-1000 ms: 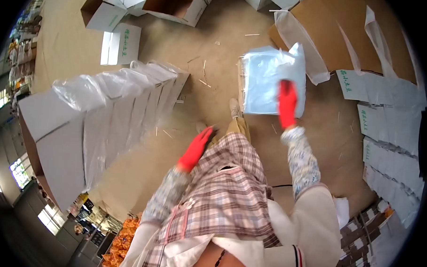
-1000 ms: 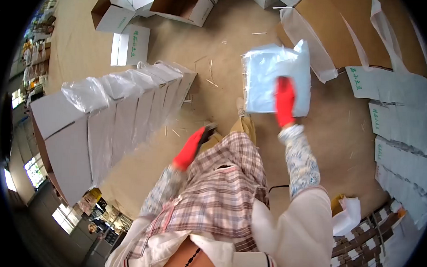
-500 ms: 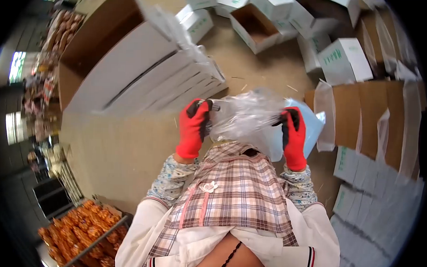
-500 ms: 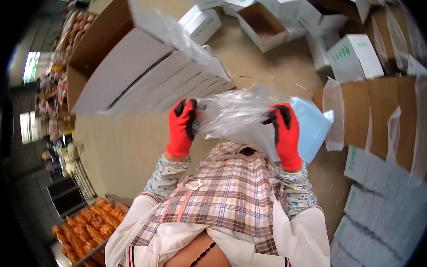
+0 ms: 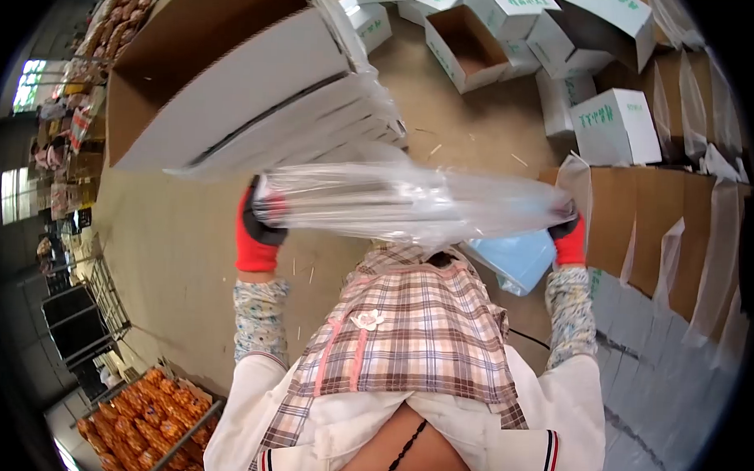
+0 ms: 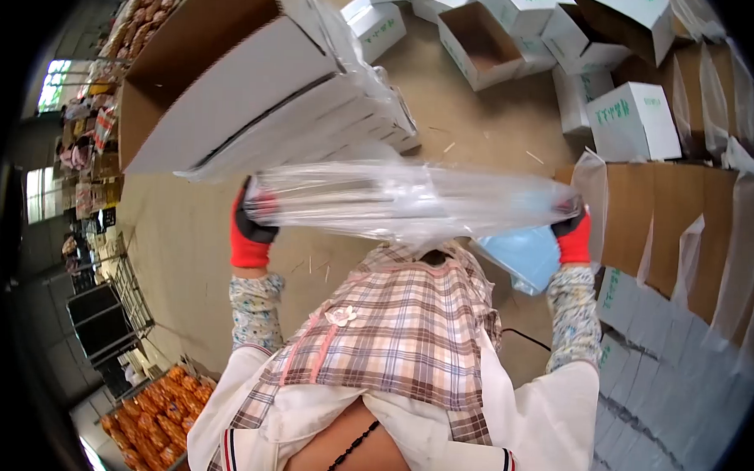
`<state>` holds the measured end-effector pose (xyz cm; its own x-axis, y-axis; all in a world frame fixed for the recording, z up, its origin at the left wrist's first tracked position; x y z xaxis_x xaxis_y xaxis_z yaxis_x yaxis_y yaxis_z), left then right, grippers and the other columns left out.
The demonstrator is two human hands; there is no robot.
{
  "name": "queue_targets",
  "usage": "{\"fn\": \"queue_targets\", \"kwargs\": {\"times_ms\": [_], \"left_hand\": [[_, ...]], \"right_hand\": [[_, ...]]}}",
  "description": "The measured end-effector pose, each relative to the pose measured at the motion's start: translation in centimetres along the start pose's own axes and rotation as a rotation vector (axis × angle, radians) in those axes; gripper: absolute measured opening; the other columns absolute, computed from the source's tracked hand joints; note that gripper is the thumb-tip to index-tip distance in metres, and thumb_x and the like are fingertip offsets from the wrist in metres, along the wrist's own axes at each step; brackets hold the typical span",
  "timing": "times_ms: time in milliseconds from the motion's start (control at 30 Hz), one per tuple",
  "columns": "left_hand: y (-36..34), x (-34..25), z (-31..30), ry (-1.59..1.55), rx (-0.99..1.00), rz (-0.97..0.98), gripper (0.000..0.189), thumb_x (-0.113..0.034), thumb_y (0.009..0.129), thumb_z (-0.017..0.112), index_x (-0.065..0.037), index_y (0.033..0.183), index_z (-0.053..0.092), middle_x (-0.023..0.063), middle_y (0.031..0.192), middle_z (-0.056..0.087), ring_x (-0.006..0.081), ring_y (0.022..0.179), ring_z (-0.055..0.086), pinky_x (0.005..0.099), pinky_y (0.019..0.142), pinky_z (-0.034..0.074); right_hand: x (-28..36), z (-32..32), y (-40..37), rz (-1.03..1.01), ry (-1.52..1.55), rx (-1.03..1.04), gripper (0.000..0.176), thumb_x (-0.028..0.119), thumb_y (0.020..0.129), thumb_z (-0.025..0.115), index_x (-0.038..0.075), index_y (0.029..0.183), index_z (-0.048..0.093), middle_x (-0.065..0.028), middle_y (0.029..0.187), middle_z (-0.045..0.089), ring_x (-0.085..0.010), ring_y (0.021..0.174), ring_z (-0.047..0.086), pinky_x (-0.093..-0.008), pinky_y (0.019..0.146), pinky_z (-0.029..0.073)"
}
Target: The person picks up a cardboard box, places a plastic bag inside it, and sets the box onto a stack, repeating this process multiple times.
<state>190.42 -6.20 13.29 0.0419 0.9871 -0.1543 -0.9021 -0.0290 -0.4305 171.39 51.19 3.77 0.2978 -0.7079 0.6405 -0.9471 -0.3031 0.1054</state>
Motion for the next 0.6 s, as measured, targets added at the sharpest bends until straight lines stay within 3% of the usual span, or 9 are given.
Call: {"fn": "queue_targets", "kwargs": {"times_ms": [100,133,167,200,233,367,400,433,600], "left_hand": [[0.6,1.3,4.7,0.189,0.006,-0.066,0.026,-0.030,0.094,0.052,-0.006,0.092,0.061,-0.0034,0.061,0.048,0.0067,0.049,0.041,0.0211,0.046,0.035],[1.3,1.5,6.8,0.772,-0.124,0.161,0.024,-0.028,0.094,0.054,-0.004,0.094,0.061,-0.0024,0.063,0.051,0.0083,0.049,0.042,0.0224,0.046,0.035],[1.0,2.0,10.7,1.348,-0.250,0.408,0.023,-0.025,0.093,0.055,-0.003,0.095,0.060,-0.0013,0.066,0.054,0.0099,0.050,0.043,0.0238,0.047,0.035],[1.9,6.3,13.2,1.459,-0.078,0.304,0.022,-0.022,0.091,0.057,-0.001,0.098,0.059,0.0006,0.069,0.057,0.0125,0.052,0.046,0.0251,0.049,0.037],[2.4,10.5,15.5,1.555,0.094,0.195,0.023,-0.019,0.090,0.060,0.000,0.102,0.059,0.0024,0.071,0.060,0.0150,0.054,0.049,0.0263,0.051,0.039],[0.3,17.0,24.5,1.956,0.530,0.057,0.042,-0.018,0.077,0.074,-0.007,0.114,0.057,0.0009,0.075,0.054,0.0087,0.061,0.044,0.0254,0.058,0.041],[-0.8,14.7,26.9,2.146,0.482,0.373,0.055,-0.018,0.070,0.078,-0.011,0.120,0.055,0.0025,0.081,0.056,0.0130,0.064,0.052,0.0285,0.060,0.044],[-0.2,12.4,26.3,2.359,0.404,0.678,0.055,-0.013,0.070,0.077,-0.013,0.120,0.053,0.0063,0.088,0.058,0.0212,0.068,0.057,0.0314,0.061,0.045],[0.3,7.8,23.7,2.740,0.111,0.855,0.026,-0.011,0.074,0.068,-0.009,0.099,0.060,0.0090,0.084,0.059,0.0293,0.071,0.058,0.0349,0.061,0.046]], "right_hand": [[-14.9,1.4,-3.5,0.759,0.417,0.382,0.044,0.031,0.083,0.063,0.001,0.113,0.053,-0.0186,0.099,0.064,-0.0300,0.089,0.064,-0.0408,0.075,0.052],[-11.6,-1.2,-0.9,0.555,-0.469,0.548,0.049,0.033,0.083,0.063,0.000,0.117,0.050,-0.0203,0.101,0.063,-0.0326,0.089,0.064,-0.0428,0.076,0.051],[-4.5,-3.0,2.5,0.515,-0.632,0.632,0.057,0.030,0.082,0.065,0.001,0.126,0.045,-0.0235,0.112,0.058,-0.0369,0.100,0.059,-0.0434,0.084,0.049],[6.5,-5.5,7.2,0.000,-0.255,0.148,0.065,0.027,0.080,0.068,0.002,0.133,0.040,-0.0221,0.125,0.052,-0.0354,0.113,0.053,-0.0397,0.090,0.046],[18.9,-6.5,9.4,-0.159,0.045,0.111,0.066,0.033,0.079,0.069,0.001,0.131,0.044,-0.0195,0.130,0.047,-0.0307,0.122,0.046,-0.0365,0.097,0.040],[31.3,-1.5,8.3,-0.656,0.637,0.658,0.039,0.020,0.085,0.064,0.002,0.118,0.053,-0.0112,0.120,0.055,-0.0213,0.113,0.051,-0.0325,0.095,0.042],[30.0,-5.0,11.5,-0.095,0.533,0.533,0.029,0.013,0.085,0.064,0.001,0.110,0.056,-0.0100,0.106,0.061,-0.0163,0.101,0.057,-0.0307,0.090,0.045],[27.4,-8.2,12.6,-0.022,0.822,0.368,0.028,0.013,0.084,0.065,0.002,0.109,0.058,-0.0094,0.097,0.063,-0.0135,0.093,0.060,-0.0286,0.085,0.047],[28.9,-10.7,7.4,-0.327,-0.294,1.021,0.040,0.015,0.089,0.056,0.002,0.127,0.050,-0.0104,0.109,0.063,-0.0168,0.104,0.058,-0.0300,0.091,0.045]]}}
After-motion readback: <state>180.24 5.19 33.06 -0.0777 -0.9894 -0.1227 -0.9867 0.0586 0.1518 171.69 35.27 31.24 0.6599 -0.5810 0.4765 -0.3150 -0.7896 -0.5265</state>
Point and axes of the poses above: each hand's wrist, its own y-axis towards the middle knuckle, its own z-axis out of the palm, x = y × z, the point moved 10 cm from there along y, towards the middle knuckle
